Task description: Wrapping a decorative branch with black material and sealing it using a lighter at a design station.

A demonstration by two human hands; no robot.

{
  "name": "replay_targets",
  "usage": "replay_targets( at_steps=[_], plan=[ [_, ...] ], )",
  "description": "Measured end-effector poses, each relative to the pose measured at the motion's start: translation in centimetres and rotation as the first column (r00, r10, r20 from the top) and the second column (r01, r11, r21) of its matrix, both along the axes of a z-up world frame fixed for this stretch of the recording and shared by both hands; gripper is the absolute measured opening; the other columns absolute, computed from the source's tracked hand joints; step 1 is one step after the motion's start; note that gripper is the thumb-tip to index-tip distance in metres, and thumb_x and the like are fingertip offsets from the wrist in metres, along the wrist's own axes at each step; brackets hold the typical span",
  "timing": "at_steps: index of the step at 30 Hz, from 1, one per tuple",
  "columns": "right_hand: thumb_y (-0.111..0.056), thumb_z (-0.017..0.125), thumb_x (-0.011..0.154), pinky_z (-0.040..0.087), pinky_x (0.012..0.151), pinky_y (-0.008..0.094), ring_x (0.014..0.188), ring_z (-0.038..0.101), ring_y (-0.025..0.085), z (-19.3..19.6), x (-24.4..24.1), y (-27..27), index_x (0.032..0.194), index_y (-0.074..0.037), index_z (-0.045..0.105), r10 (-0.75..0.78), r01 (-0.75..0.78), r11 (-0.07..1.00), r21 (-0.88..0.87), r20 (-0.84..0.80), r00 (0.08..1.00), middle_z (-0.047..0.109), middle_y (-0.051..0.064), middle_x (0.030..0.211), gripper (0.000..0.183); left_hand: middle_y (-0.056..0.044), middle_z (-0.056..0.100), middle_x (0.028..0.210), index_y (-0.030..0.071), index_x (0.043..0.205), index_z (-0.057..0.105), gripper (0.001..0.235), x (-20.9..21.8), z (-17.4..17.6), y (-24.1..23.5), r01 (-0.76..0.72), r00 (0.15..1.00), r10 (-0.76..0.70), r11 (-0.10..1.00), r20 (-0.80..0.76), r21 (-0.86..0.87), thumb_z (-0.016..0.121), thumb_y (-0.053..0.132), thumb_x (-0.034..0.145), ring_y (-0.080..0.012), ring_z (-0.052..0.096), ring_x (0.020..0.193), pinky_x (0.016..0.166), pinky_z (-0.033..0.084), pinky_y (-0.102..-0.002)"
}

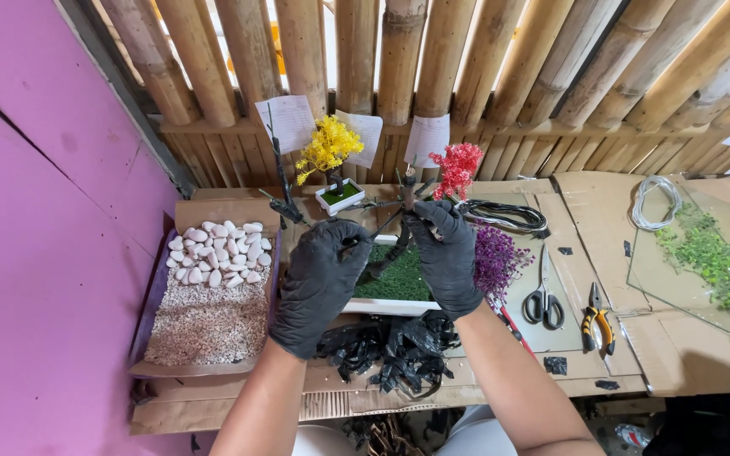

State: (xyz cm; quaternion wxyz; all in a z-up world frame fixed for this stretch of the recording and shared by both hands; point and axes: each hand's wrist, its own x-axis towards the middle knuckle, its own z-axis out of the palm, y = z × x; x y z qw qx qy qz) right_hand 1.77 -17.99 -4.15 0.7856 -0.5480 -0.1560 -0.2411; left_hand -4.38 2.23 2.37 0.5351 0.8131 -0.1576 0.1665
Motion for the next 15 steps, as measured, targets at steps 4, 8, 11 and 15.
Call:
replay_targets(
  at_steps=[4,8,11,15],
  plan=[
    [0.009,0.078,0.084,0.063,0.096,0.038,0.097,0.062,0.017,0.2,-0.1,0.1,0.114,0.009,0.07,-0.009,0.008,1.0,-0.013,-0.017,1.0,0.065,0.013,0.107,0.031,-0.018,0.074,0.096,0.014,0.105,0.071,0.01,-0.5,0.2,0.4,-0.002,1.0,0.002,1.0,0.025,0.013,0.069,0.021,0.097,-0.0487,0.068,0.093,0.078,0.058,-0.063],
    [0.008,0.078,0.082,0.062,0.099,0.041,0.096,0.063,0.018,0.3,-0.4,0.2,0.113,0.012,0.068,0.113,-0.103,0.981,0.166,-0.048,0.992,0.066,0.015,0.107,0.033,-0.016,0.077,0.095,0.015,0.108,0.072,0.011,0.4,-1.3,1.0,0.018,0.999,-0.016,0.999,0.035,-0.047,0.069,0.02,0.099,-0.0456,0.071,0.092,0.079,0.06,-0.06],
    [0.008,0.073,0.089,0.062,0.1,0.042,0.098,0.063,0.019,0.7,-0.6,0.4,0.113,0.012,0.068,0.085,-0.078,0.99,0.115,-0.062,0.994,0.064,0.014,0.105,0.026,-0.011,0.079,0.095,0.016,0.111,0.072,0.013,-0.2,-0.6,0.8,-0.003,1.0,0.004,0.999,0.026,-0.046,0.068,0.022,0.1,-0.0382,0.074,0.094,0.081,0.061,-0.057],
    [0.006,0.073,0.088,0.061,0.101,0.043,0.096,0.062,0.018,0.5,-0.5,0.3,0.114,0.013,0.067,0.153,-0.136,0.968,0.209,-0.067,0.986,0.064,0.014,0.105,0.028,-0.016,0.077,0.098,0.014,0.12,0.069,0.02,-0.7,-0.7,1.5,-0.036,0.999,0.036,0.999,0.03,0.003,0.067,0.017,0.1,-0.0428,0.072,0.096,0.08,0.06,-0.06]
  ],
)
